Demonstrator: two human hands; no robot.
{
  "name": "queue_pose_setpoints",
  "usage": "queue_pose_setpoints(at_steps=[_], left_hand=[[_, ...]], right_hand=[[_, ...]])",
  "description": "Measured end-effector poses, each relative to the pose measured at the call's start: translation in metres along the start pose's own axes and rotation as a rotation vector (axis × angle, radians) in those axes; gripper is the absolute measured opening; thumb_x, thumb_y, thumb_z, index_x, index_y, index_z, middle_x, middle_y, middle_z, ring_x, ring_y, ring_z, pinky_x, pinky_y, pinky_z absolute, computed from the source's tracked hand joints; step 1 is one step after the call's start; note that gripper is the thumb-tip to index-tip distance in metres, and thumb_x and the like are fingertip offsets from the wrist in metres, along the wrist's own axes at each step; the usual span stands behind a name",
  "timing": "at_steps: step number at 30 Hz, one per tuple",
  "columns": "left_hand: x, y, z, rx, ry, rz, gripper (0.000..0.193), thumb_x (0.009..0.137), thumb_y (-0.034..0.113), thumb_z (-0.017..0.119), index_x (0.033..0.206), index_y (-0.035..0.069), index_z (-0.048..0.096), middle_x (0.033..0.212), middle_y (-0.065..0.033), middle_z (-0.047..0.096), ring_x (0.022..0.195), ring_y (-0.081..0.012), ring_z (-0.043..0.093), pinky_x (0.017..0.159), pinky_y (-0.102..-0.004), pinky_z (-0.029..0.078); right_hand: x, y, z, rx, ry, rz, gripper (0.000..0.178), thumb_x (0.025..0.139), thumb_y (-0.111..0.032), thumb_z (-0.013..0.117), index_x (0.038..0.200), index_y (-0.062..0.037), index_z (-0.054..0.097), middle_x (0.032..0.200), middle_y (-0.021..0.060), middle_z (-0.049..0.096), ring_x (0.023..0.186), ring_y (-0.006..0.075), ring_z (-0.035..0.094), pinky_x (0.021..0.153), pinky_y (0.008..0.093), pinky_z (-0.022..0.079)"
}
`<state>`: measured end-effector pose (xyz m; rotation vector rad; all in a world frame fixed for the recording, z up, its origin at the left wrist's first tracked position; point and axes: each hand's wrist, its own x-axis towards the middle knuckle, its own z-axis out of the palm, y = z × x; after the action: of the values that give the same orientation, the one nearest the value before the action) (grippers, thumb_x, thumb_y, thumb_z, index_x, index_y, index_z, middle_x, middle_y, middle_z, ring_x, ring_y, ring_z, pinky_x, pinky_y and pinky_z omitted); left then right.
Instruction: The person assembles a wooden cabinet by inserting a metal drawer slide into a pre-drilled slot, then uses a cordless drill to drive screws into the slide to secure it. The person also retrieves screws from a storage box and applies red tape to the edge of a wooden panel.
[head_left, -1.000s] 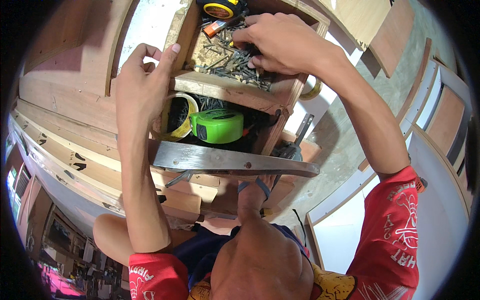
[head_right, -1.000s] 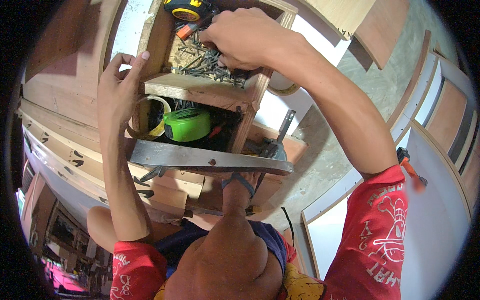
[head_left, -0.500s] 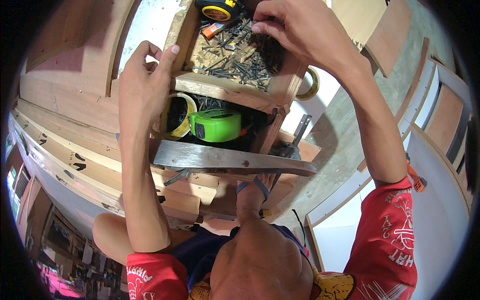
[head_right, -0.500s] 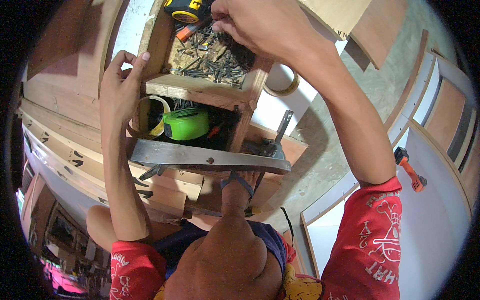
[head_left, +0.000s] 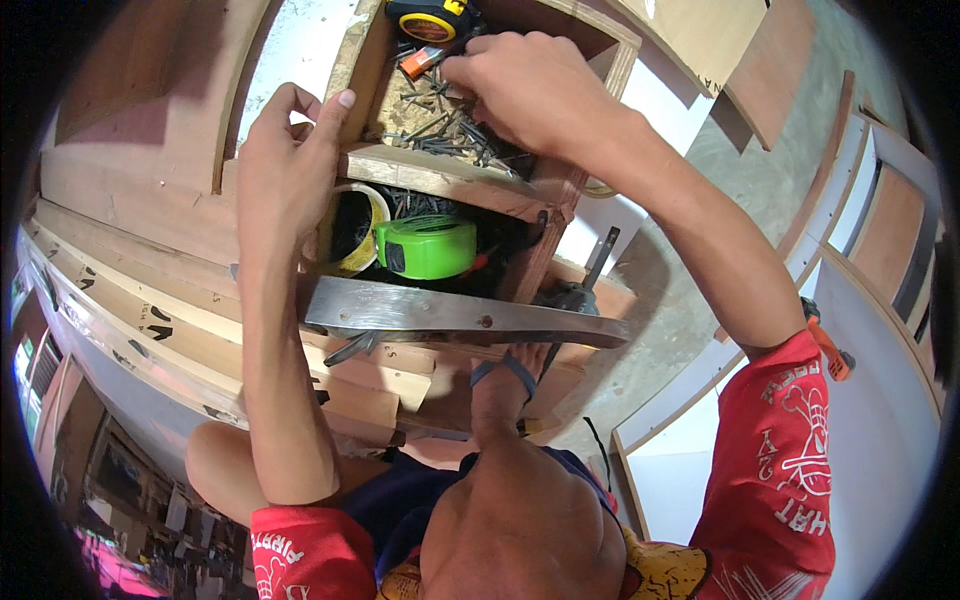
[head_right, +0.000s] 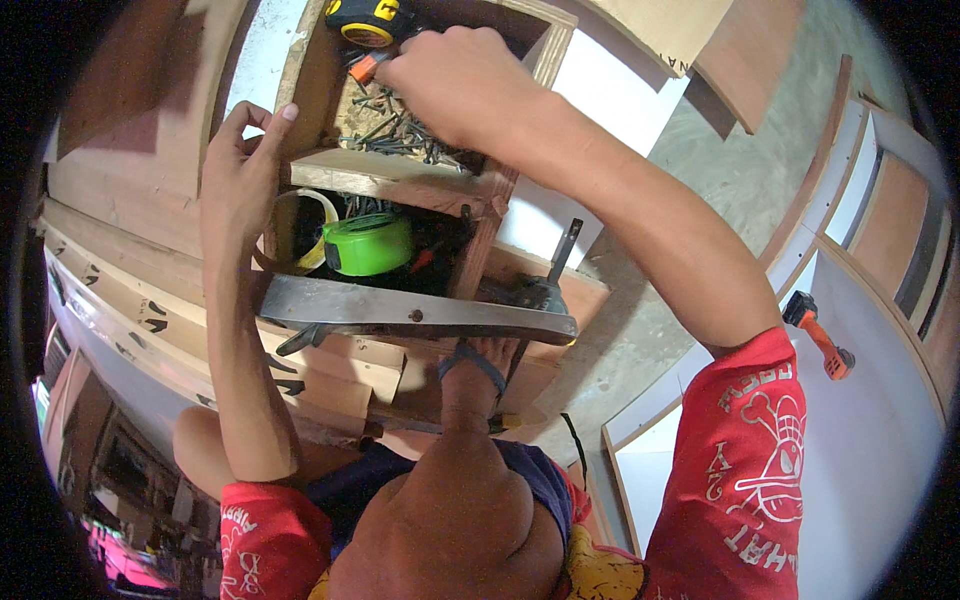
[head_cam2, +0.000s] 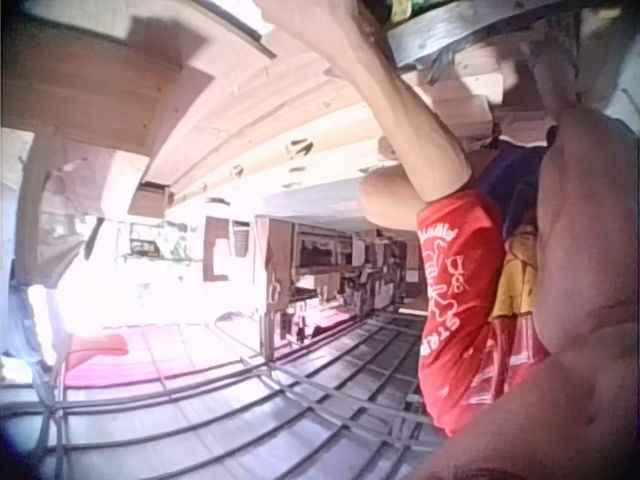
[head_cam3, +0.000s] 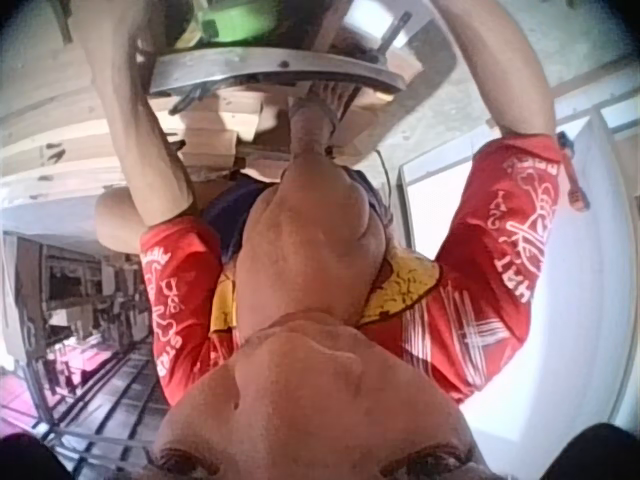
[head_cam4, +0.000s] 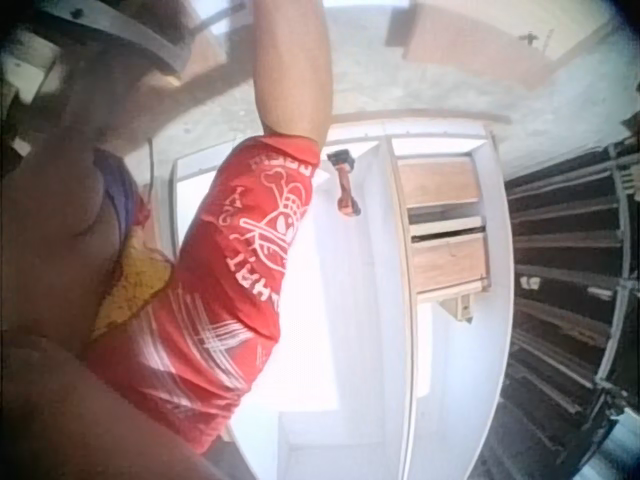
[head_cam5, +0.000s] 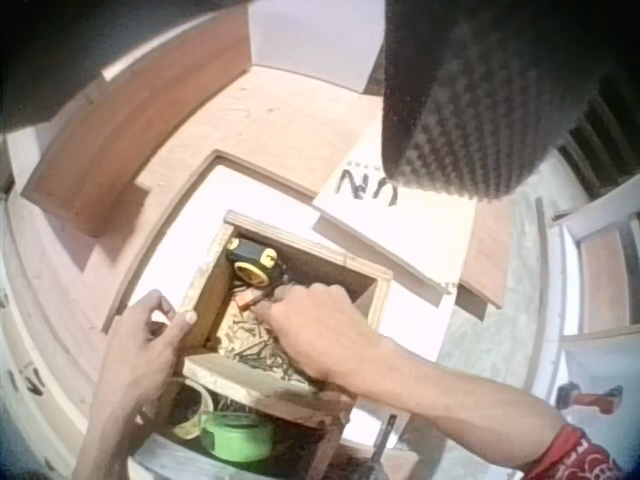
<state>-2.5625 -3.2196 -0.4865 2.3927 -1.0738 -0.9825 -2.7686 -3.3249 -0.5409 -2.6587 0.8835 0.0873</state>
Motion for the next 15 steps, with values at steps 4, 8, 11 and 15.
queue_pose_setpoints(at_steps=[4, 8, 11, 15], left_hand=[[0.002, -0.006, 0.002, 0.009, 0.011, -0.006, 0.041, 0.100, 0.040, 0.071, 0.092, 0.002, 0.059, 0.066, -0.0080, 0.062, 0.061, -0.0144, 0.055, 0.060, -0.0335, 0.044], [0.007, -0.010, 0.001, 0.036, 0.005, 0.025, 0.041, 0.100, 0.040, 0.071, 0.092, 0.001, 0.059, 0.067, -0.0084, 0.062, 0.062, -0.0145, 0.055, 0.060, -0.0334, 0.044], [0.008, -0.010, 0.002, 0.027, 0.003, 0.043, 0.041, 0.100, 0.040, 0.071, 0.091, 0.001, 0.059, 0.067, -0.0086, 0.062, 0.062, -0.0145, 0.055, 0.060, -0.0333, 0.044], [0.005, -0.004, 0.004, -0.038, -0.017, -0.001, 0.041, 0.100, 0.040, 0.071, 0.091, 0.002, 0.059, 0.068, -0.0092, 0.063, 0.063, -0.0145, 0.055, 0.060, -0.0336, 0.045]], right_hand=[[0.003, 0.006, -0.010, 0.108, -0.036, -0.132, 0.029, 0.086, -0.014, 0.075, 0.115, -0.0173, 0.078, 0.104, 0.0139, 0.077, 0.093, 0.0370, 0.077, 0.082, 0.0474, 0.062], [0.006, -0.001, -0.002, 0.124, -0.130, -0.041, 0.014, 0.086, -0.015, 0.077, 0.098, -0.0090, 0.074, 0.097, 0.0139, 0.074, 0.092, 0.0382, 0.073, 0.080, 0.0497, 0.059], [0.010, 0.002, 0.004, 0.033, -0.116, -0.014, 0.008, 0.086, -0.012, 0.074, 0.093, -0.0081, 0.075, 0.091, 0.0158, 0.075, 0.089, 0.0393, 0.074, 0.077, 0.0505, 0.059], [0.008, 0.011, 0.000, 0.034, -0.097, 0.072, 0.009, 0.083, -0.006, 0.070, 0.091, -0.0074, 0.074, 0.088, 0.0170, 0.075, 0.086, 0.0394, 0.074, 0.075, 0.0498, 0.059]])
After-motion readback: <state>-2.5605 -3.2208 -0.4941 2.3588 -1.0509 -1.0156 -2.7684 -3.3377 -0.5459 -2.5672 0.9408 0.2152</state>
